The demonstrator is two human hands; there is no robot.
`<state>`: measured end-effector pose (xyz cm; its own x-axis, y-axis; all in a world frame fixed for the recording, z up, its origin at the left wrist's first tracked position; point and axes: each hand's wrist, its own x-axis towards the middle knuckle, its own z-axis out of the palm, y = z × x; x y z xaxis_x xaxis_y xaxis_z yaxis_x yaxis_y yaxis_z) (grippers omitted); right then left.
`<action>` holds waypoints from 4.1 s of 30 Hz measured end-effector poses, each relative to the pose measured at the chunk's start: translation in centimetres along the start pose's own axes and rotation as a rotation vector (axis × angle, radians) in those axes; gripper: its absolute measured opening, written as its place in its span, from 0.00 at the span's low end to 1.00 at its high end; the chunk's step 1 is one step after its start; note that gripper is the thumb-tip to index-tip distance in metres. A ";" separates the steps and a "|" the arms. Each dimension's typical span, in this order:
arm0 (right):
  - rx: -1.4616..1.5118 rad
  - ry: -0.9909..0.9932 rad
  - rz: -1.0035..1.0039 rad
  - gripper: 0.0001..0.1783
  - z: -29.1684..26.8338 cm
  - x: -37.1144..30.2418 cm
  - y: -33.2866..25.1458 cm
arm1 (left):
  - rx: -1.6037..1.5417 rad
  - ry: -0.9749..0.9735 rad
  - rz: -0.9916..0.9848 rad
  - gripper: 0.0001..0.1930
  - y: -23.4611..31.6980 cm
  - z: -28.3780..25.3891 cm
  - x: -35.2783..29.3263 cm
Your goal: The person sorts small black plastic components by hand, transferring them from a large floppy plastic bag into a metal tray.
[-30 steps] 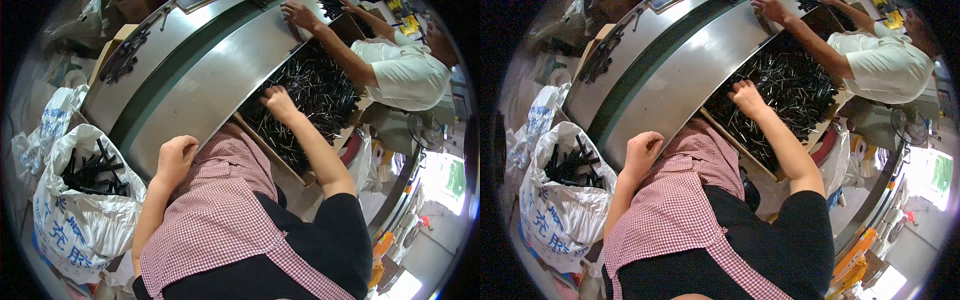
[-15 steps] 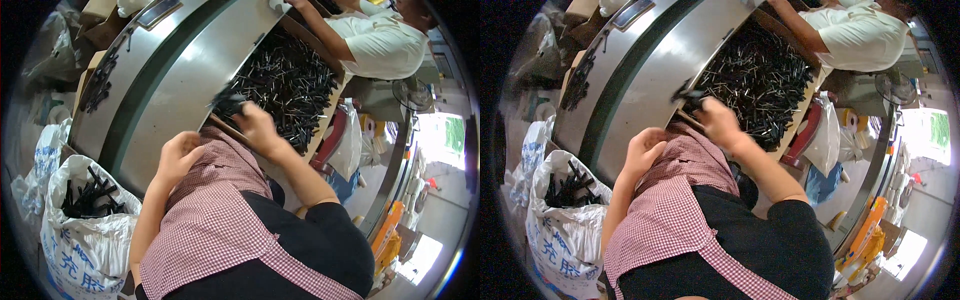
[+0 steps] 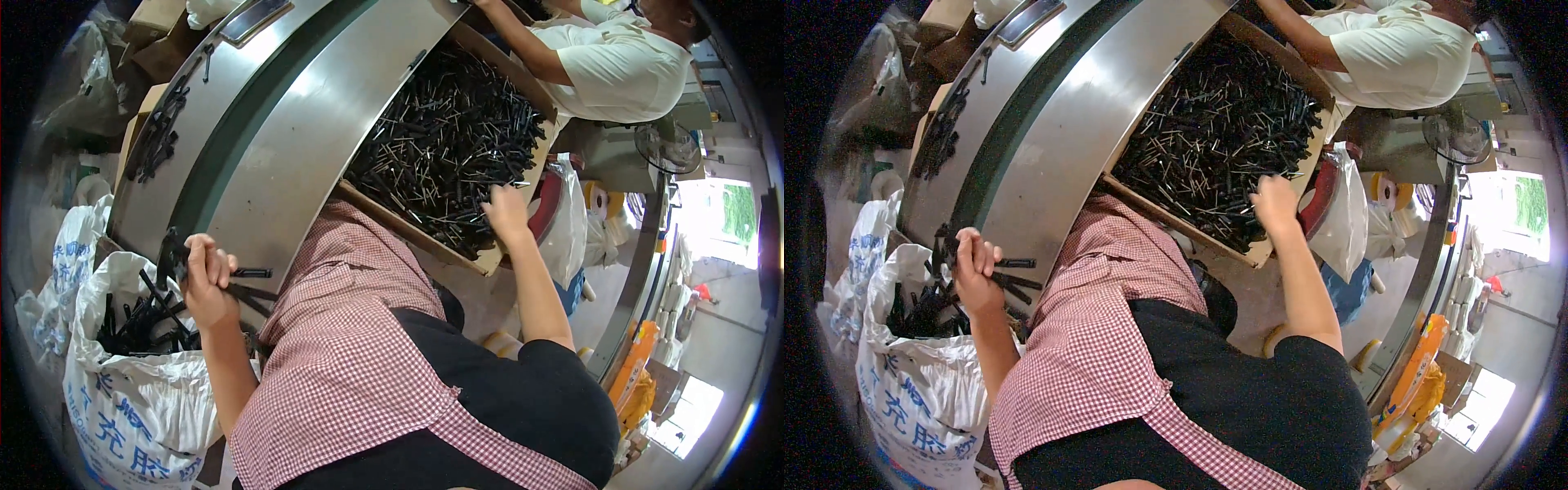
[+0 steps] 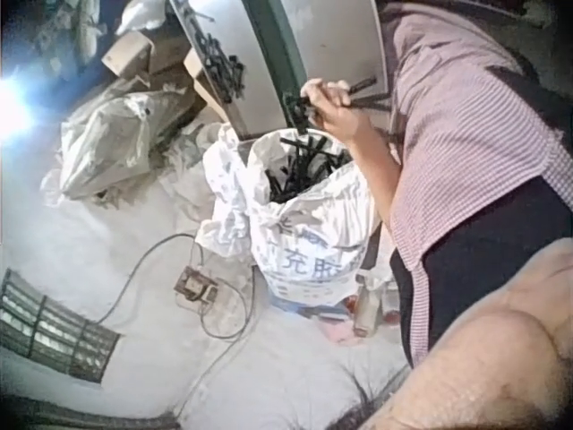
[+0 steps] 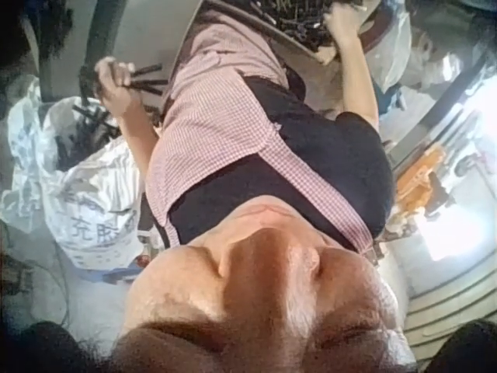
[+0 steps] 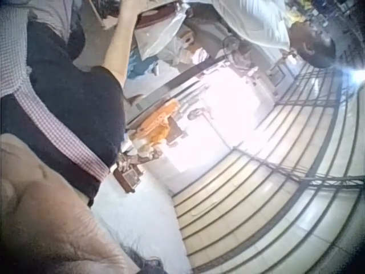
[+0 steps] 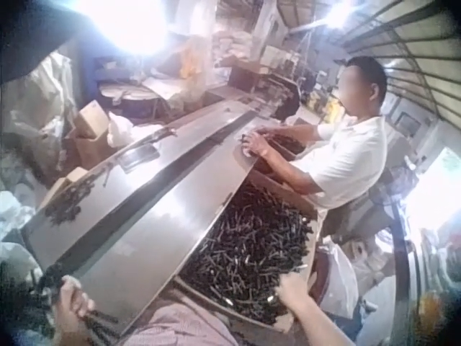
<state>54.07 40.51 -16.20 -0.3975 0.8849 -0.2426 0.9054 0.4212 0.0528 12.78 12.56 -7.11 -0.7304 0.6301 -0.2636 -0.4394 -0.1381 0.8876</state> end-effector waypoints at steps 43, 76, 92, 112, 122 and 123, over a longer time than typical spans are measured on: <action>0.232 0.295 -0.299 0.58 6.6 5.2 -2.5 | 0.140 0.105 0.014 0.11 -0.9 -1.1 -2.8; -0.099 0.114 -0.597 0.34 5.5 7.6 -4.2 | 0.077 0.228 0.057 0.10 -0.7 -2.1 -4.0; 0.141 0.266 -0.533 0.31 1.9 8.3 -4.3 | 0.095 0.255 0.096 0.09 0.2 -2.9 -4.0; 0.126 0.109 -1.495 0.27 -11.7 1.3 -36.1 | 0.211 0.411 0.304 0.10 6.0 -6.9 -4.5; 0.226 0.090 -1.646 0.12 -3.3 -2.6 -42.0 | 0.587 0.339 0.131 0.12 4.5 -8.3 -4.3; 0.166 0.017 -1.628 0.20 -3.7 -2.4 -41.8 | 0.500 0.360 0.041 0.13 4.5 -8.1 -4.1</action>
<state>16.60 21.51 -14.24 -0.8934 -0.4430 0.0749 -0.4412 0.8337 -0.3321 9.64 3.17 -5.11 -0.9105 0.3223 -0.2590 -0.1723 0.2736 0.9463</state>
